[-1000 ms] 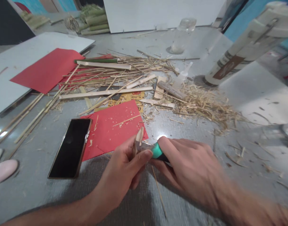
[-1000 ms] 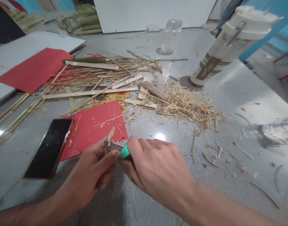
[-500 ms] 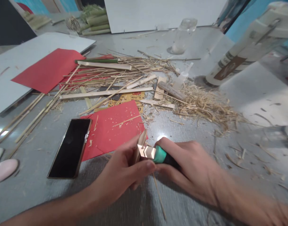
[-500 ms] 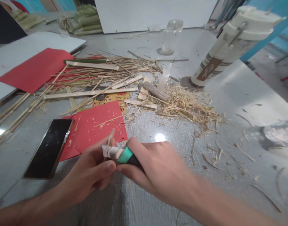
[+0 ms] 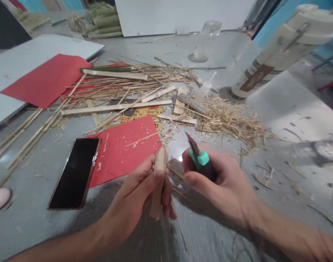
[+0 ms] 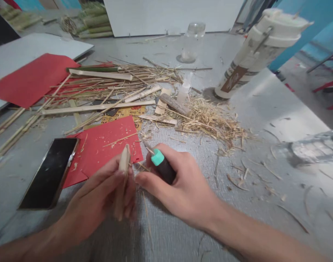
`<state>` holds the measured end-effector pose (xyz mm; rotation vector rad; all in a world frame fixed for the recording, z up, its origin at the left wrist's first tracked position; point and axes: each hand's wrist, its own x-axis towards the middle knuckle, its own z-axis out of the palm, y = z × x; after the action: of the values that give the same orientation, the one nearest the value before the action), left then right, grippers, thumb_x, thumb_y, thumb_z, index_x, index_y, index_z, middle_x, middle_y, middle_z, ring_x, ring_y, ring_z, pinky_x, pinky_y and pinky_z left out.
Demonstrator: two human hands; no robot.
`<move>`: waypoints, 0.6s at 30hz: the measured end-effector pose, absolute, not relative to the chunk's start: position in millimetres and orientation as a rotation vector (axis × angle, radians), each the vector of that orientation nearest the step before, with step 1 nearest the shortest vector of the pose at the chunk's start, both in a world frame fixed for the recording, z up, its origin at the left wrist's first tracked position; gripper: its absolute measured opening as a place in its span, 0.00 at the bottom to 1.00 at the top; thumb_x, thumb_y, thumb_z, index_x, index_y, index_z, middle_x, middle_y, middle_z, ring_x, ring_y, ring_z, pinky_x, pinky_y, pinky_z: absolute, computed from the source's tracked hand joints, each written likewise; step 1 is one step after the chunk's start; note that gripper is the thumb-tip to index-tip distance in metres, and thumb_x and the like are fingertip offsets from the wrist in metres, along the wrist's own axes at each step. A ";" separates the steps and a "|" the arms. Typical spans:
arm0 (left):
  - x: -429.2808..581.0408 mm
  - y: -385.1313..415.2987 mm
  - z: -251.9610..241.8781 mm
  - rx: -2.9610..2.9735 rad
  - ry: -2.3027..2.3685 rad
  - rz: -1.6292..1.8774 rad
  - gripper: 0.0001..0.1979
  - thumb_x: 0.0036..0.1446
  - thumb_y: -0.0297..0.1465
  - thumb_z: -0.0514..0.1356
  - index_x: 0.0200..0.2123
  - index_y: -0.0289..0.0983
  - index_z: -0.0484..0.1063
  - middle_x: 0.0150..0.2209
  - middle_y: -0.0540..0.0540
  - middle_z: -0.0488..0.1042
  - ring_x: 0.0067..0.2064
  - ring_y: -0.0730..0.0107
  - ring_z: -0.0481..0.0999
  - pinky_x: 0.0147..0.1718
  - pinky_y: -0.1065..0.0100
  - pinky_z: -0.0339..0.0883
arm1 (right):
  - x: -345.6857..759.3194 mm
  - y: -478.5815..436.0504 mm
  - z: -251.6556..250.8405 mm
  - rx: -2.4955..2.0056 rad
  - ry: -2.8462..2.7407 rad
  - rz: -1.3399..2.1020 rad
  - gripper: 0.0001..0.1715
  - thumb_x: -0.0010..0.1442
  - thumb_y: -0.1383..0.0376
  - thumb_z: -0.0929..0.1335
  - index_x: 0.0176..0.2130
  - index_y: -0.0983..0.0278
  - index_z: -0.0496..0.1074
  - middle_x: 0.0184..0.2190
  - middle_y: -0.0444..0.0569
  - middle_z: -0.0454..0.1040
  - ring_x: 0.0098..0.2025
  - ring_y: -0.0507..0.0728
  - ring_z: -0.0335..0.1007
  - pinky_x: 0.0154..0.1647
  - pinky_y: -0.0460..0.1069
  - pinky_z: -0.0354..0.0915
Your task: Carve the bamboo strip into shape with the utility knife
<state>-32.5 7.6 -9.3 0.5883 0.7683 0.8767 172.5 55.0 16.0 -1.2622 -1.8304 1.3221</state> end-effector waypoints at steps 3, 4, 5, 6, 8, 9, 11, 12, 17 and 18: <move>-29.3 5.5 -4.9 0.774 0.912 0.851 0.13 0.74 0.43 0.62 0.44 0.39 0.71 0.31 0.48 0.81 0.34 0.67 0.83 0.37 0.69 0.75 | 165.9 51.3 14.9 -1.192 -1.661 1.580 0.13 0.66 0.60 0.71 0.31 0.60 0.67 0.22 0.38 0.70 0.25 0.51 0.65 0.26 0.47 0.62; -28.7 5.1 -3.5 0.810 0.932 0.847 0.14 0.74 0.44 0.62 0.44 0.39 0.71 0.33 0.48 0.82 0.35 0.66 0.84 0.36 0.69 0.75 | 164.7 50.0 14.0 -1.145 -1.616 1.658 0.12 0.67 0.60 0.70 0.32 0.60 0.68 0.22 0.39 0.72 0.25 0.51 0.67 0.27 0.47 0.63; -28.3 4.8 -2.3 0.836 0.947 0.842 0.14 0.73 0.45 0.63 0.44 0.40 0.71 0.33 0.48 0.82 0.34 0.65 0.84 0.33 0.69 0.74 | 164.0 48.7 13.0 -1.108 -1.589 1.708 0.12 0.69 0.61 0.69 0.32 0.60 0.68 0.23 0.40 0.73 0.24 0.51 0.68 0.27 0.47 0.63; -28.2 4.5 -1.6 0.855 0.967 0.835 0.15 0.73 0.45 0.63 0.45 0.40 0.70 0.33 0.48 0.82 0.34 0.65 0.84 0.30 0.70 0.72 | 163.8 47.7 12.1 -1.095 -1.581 1.724 0.13 0.70 0.60 0.68 0.33 0.61 0.69 0.23 0.40 0.73 0.24 0.51 0.68 0.26 0.47 0.63; -28.1 3.8 -1.3 0.888 1.001 0.818 0.15 0.72 0.46 0.64 0.45 0.40 0.70 0.30 0.50 0.81 0.30 0.68 0.82 0.26 0.73 0.69 | 164.3 46.5 10.4 -1.140 -1.603 1.678 0.13 0.70 0.61 0.68 0.32 0.62 0.71 0.23 0.40 0.72 0.24 0.50 0.65 0.25 0.46 0.60; -28.2 3.3 -1.5 0.903 1.015 0.809 0.15 0.72 0.45 0.64 0.45 0.41 0.69 0.29 0.50 0.81 0.29 0.69 0.81 0.25 0.73 0.68 | 164.6 46.3 9.8 -1.173 -1.614 1.652 0.13 0.69 0.61 0.68 0.32 0.62 0.71 0.23 0.40 0.70 0.24 0.50 0.63 0.25 0.46 0.59; -28.4 2.3 -2.4 0.923 1.031 0.799 0.14 0.72 0.44 0.64 0.45 0.41 0.69 0.27 0.52 0.80 0.27 0.71 0.79 0.25 0.74 0.68 | 164.5 46.6 9.0 -1.221 -1.606 1.625 0.11 0.67 0.62 0.69 0.32 0.62 0.71 0.23 0.39 0.67 0.25 0.49 0.60 0.24 0.45 0.57; -28.6 1.8 -2.7 0.924 1.032 0.797 0.14 0.72 0.44 0.64 0.45 0.41 0.69 0.26 0.52 0.79 0.26 0.71 0.78 0.25 0.75 0.69 | 164.1 46.8 8.7 -1.233 -1.593 1.619 0.11 0.67 0.62 0.69 0.32 0.62 0.71 0.23 0.38 0.66 0.25 0.49 0.59 0.24 0.45 0.57; -28.2 1.5 -4.1 0.814 0.947 0.770 0.15 0.72 0.45 0.64 0.46 0.42 0.67 0.27 0.52 0.81 0.26 0.71 0.80 0.25 0.74 0.74 | 159.9 46.5 7.0 -1.185 -1.401 1.774 0.13 0.66 0.60 0.71 0.31 0.61 0.69 0.22 0.37 0.63 0.24 0.49 0.58 0.24 0.46 0.57; -27.8 1.8 -4.5 0.782 0.918 0.760 0.15 0.72 0.45 0.64 0.46 0.42 0.66 0.26 0.53 0.80 0.26 0.70 0.81 0.25 0.73 0.75 | 159.2 46.0 6.3 -1.168 -1.347 1.816 0.14 0.65 0.59 0.72 0.31 0.61 0.69 0.22 0.37 0.62 0.24 0.49 0.58 0.24 0.46 0.57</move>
<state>-27.8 1.8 -4.5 0.7820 0.9181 0.7600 159.2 46.0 6.3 -1.1677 -1.3466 1.8160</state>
